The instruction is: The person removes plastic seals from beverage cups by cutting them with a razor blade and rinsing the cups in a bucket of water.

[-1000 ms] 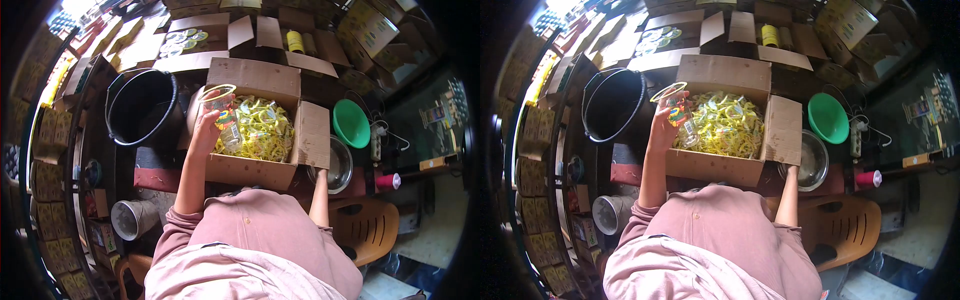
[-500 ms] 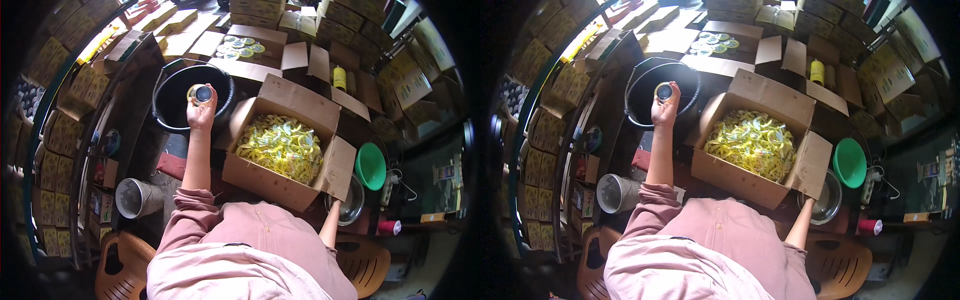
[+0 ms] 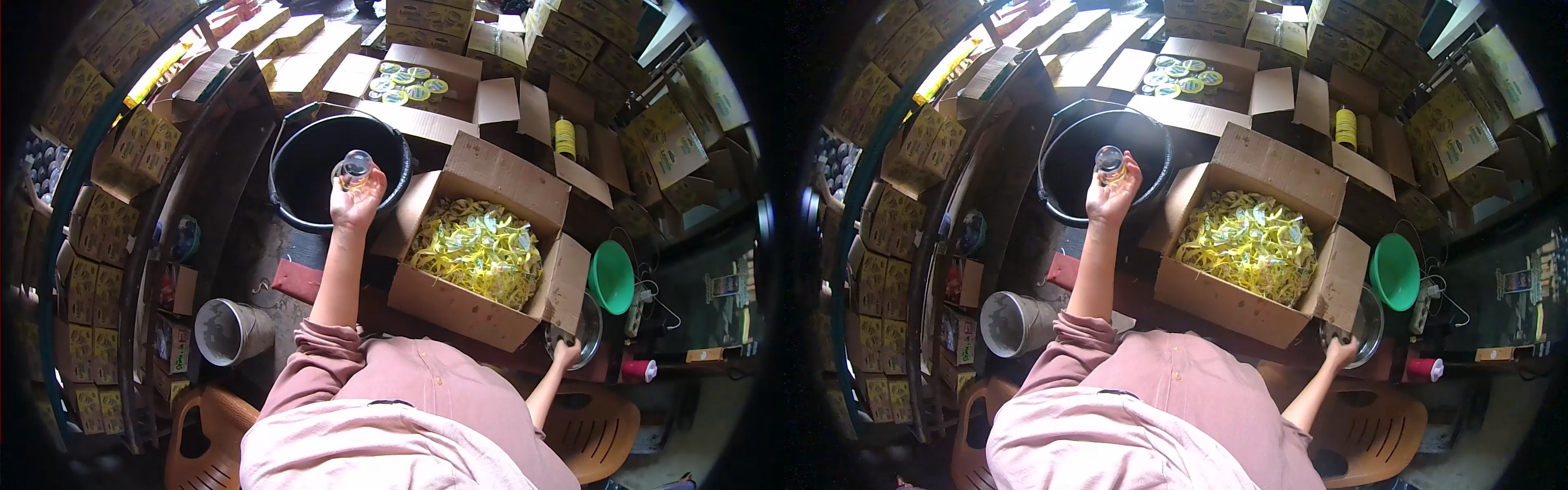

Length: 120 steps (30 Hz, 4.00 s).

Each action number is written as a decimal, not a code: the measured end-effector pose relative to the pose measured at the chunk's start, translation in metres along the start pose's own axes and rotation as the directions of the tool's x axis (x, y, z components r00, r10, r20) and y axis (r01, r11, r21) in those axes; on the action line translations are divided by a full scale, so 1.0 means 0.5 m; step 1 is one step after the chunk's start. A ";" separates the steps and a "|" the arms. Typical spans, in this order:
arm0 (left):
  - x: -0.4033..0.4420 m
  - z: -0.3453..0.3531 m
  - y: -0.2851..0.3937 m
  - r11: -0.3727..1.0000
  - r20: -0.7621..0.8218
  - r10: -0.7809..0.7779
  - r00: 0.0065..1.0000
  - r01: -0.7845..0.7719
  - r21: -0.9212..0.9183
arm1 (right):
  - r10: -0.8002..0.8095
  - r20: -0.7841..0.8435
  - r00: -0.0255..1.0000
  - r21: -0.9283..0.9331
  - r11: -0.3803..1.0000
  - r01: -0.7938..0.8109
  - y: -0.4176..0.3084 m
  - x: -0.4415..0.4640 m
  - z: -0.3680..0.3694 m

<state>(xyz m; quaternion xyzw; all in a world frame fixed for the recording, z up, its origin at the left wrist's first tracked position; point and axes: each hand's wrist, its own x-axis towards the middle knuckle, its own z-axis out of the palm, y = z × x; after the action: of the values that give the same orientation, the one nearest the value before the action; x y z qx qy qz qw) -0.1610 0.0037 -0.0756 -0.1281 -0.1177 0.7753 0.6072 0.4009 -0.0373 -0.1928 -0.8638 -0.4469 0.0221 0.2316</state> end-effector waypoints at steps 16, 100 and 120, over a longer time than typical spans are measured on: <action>-0.012 0.007 0.023 0.986 -0.042 -0.152 0.987 0.155 0.056 | -0.322 -0.245 0.914 -0.051 0.946 0.320 -0.148 -0.028 -0.147; -0.083 0.052 0.082 -0.810 0.584 0.522 0.622 0.149 0.567 | -0.963 0.224 0.152 0.030 0.163 0.986 -1.358 0.204 0.570; -0.083 0.055 0.087 -0.842 0.688 0.388 0.612 -0.068 0.536 | -0.862 -0.179 0.474 0.451 0.356 0.818 -1.160 0.118 0.214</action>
<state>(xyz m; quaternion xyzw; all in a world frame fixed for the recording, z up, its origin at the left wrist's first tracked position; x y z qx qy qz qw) -0.2006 -0.0476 -0.0622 0.3638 0.7456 0.5560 -0.0515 -0.0317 0.3356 -0.0347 -0.4239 -0.8137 0.0486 0.3948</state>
